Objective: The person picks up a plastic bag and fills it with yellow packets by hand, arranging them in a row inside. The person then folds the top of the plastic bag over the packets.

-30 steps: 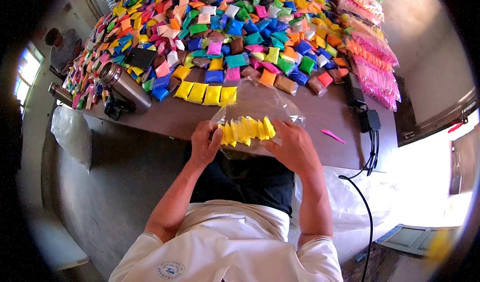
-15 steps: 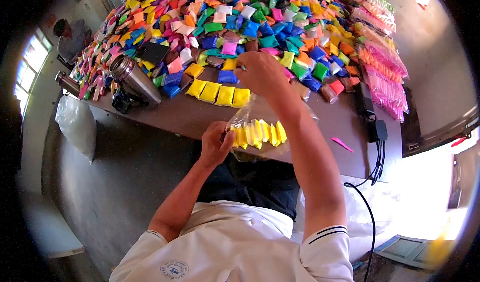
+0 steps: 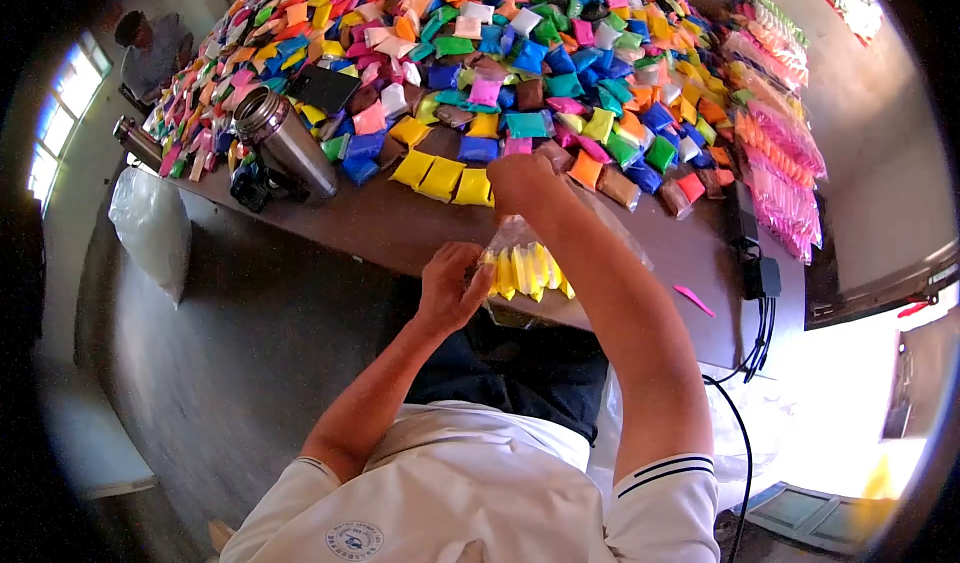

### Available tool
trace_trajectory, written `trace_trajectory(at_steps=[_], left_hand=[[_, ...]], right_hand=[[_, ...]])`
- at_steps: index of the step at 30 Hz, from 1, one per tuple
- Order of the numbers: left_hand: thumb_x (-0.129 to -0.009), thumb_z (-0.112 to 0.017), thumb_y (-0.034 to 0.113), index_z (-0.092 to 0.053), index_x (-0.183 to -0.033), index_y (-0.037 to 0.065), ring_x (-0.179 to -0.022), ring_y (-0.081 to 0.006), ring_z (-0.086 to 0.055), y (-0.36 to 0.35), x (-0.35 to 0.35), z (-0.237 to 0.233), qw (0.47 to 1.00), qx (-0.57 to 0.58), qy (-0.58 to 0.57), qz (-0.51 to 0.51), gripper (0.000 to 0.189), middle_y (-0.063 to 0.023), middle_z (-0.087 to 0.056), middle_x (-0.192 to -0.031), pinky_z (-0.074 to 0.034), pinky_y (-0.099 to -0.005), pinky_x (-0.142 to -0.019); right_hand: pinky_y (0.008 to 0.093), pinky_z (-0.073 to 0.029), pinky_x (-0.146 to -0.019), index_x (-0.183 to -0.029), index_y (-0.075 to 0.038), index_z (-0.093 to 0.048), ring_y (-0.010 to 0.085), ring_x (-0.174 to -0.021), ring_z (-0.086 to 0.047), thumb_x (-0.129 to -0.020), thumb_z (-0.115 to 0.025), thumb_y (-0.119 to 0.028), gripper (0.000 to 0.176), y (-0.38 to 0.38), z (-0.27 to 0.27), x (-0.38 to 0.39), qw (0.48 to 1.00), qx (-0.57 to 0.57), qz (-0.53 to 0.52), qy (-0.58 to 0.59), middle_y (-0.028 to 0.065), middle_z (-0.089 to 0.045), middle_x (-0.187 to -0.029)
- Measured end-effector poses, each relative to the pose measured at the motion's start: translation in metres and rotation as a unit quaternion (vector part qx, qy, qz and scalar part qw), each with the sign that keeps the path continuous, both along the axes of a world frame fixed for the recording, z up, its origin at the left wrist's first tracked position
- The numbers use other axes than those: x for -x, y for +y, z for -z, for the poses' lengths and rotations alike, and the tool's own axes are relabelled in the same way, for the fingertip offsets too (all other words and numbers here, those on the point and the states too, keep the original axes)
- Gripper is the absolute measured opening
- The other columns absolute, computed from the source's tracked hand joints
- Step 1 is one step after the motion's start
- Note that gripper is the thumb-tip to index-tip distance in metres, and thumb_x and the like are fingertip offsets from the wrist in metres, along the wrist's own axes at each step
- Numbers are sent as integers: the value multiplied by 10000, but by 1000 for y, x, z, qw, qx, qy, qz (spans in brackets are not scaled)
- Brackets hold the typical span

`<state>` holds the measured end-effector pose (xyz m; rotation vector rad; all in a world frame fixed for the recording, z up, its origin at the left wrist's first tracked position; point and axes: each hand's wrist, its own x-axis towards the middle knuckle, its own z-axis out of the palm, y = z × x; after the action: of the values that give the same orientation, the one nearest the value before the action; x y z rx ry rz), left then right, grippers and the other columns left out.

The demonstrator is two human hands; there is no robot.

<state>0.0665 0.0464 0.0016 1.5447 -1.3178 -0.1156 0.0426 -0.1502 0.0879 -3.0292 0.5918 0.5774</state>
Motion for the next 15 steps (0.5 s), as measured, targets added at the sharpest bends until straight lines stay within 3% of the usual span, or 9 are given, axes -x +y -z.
trace_trajectory(at_steps=[8,12,14,15], left_hand=[[-930,-576,322,-606,-879,37,-751,-286,-570,3,2,-5,1000,-3,0,-4,291,-116,-595,-798,-464,-382,-663],[-930,-577,331,-603,-876,36,-735,-288,-560,4,2,-4,1000,-1,1,-7,301,-114,-581,-784,-457,-384,-650],[-932,-574,332,-589,-852,39,-723,-292,-550,4,2,-5,1000,-4,6,1,304,-110,-565,-768,-450,-387,-637],[-932,-574,332,-589,-852,39,-723,-292,-550,3,2,-4,1000,-4,6,2,304,-110,-565,-768,-450,-387,-637]], right_hand=[[423,-526,-829,-1016,-49,-678,324,-965,-667,-601,-835,-274,498,-13,28,6,998,8,-8,-56,151,-703,-964],[427,-527,-845,-1019,-45,-677,328,-981,-663,-619,-827,-251,474,-11,-5,1,999,-30,-19,3,162,-697,-992],[427,-531,-839,-993,-42,-676,337,-982,-659,-626,-820,-234,439,-10,-10,-2,995,26,66,-70,171,-690,-1010],[433,-531,-832,-982,-33,-660,348,-971,-656,-631,-812,-229,430,-8,-12,-2,992,18,52,-114,177,-686,-988]])
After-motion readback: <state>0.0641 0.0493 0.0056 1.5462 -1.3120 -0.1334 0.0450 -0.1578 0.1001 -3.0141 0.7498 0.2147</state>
